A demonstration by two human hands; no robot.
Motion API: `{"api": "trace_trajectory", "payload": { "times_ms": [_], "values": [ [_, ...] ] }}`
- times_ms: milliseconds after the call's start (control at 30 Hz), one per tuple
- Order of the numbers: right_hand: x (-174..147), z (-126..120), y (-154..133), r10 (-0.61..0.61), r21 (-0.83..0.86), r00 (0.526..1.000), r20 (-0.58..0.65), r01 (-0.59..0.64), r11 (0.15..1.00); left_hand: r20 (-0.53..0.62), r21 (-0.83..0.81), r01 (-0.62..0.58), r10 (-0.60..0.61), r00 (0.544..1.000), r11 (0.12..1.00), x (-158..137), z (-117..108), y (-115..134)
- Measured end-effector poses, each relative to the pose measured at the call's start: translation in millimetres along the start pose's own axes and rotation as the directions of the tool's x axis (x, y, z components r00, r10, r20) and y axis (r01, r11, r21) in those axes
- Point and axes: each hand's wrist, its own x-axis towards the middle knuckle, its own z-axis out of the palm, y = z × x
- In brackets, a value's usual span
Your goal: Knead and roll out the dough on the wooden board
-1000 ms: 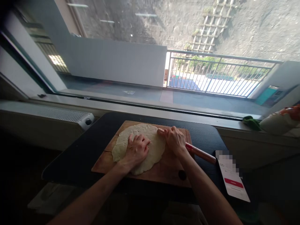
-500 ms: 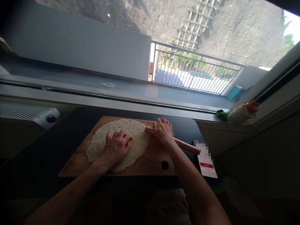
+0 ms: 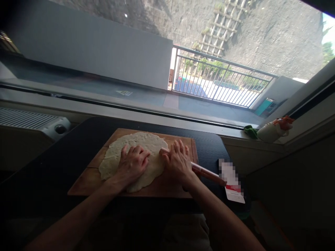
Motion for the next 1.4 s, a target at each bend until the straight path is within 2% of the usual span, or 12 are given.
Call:
{"api": "trace_trajectory", "payload": {
  "times_ms": [100,233,300,433,500,667,867,967,1033,1200,1333,1400],
  "values": [
    [-4.6,2.4,-1.1,-0.064,-0.013,0.998,-0.024,0.064,0.998,-0.013,-0.003,-0.012,0.012,1.000,1.000,-0.7,-0.4,-0.5],
    [27.2,0.4,13.9,0.144,0.002,0.988,0.053,-0.144,0.990,-0.020,0.004,-0.021,0.021,1.000,1.000,-0.5,0.0,-1.2],
    [31.6,1.1,14.9,0.178,0.017,0.981,0.072,-0.179,0.984,-0.018,0.005,-0.018,0.018,1.000,1.000,-0.4,0.6,-1.3],
    [6.8,5.6,1.1,0.012,0.009,1.000,-0.012,-0.012,1.000,-0.013,0.001,-0.013,0.013,1.000,1.000,-0.7,1.4,-1.2],
    [4.3,4.9,-0.4,0.003,0.018,1.000,-0.011,-0.003,1.000,-0.006,0.000,-0.014,0.014,1.000,1.000,-0.8,1.1,-1.0],
    [32.3,1.8,15.1,0.213,0.066,0.971,0.105,-0.220,0.973,0.010,0.017,-0.015,0.015,1.000,1.000,-0.8,1.2,-0.1],
    [20.7,3.9,10.1,0.042,0.040,0.999,-0.005,-0.042,0.998,-0.021,0.005,-0.035,0.035,0.999,0.999,-0.7,4.7,-1.1],
    [31.9,0.5,15.5,0.180,0.041,0.981,0.073,-0.183,0.982,-0.031,0.009,-0.042,0.042,0.999,0.999,-0.2,5.7,-2.2],
    [34.8,-0.7,16.7,0.217,0.050,0.971,0.103,-0.222,0.974,-0.033,0.014,-0.041,0.042,0.999,0.999,-0.1,5.9,-2.9],
    [19.3,2.6,8.9,0.041,0.027,0.999,-0.023,-0.040,0.999,-0.038,0.005,-0.050,0.050,0.998,0.999,-1.3,5.8,-3.2],
    [34.4,1.8,18.2,0.161,0.043,0.981,0.110,-0.166,0.985,-0.045,-0.005,-0.041,0.040,0.998,0.999,-1.6,5.5,-2.3],
    [38.1,2.1,20.1,0.168,0.057,0.974,0.149,-0.178,0.982,-0.047,-0.004,-0.038,0.038,0.998,0.999,-1.5,5.8,-2.3]
  ]
}}
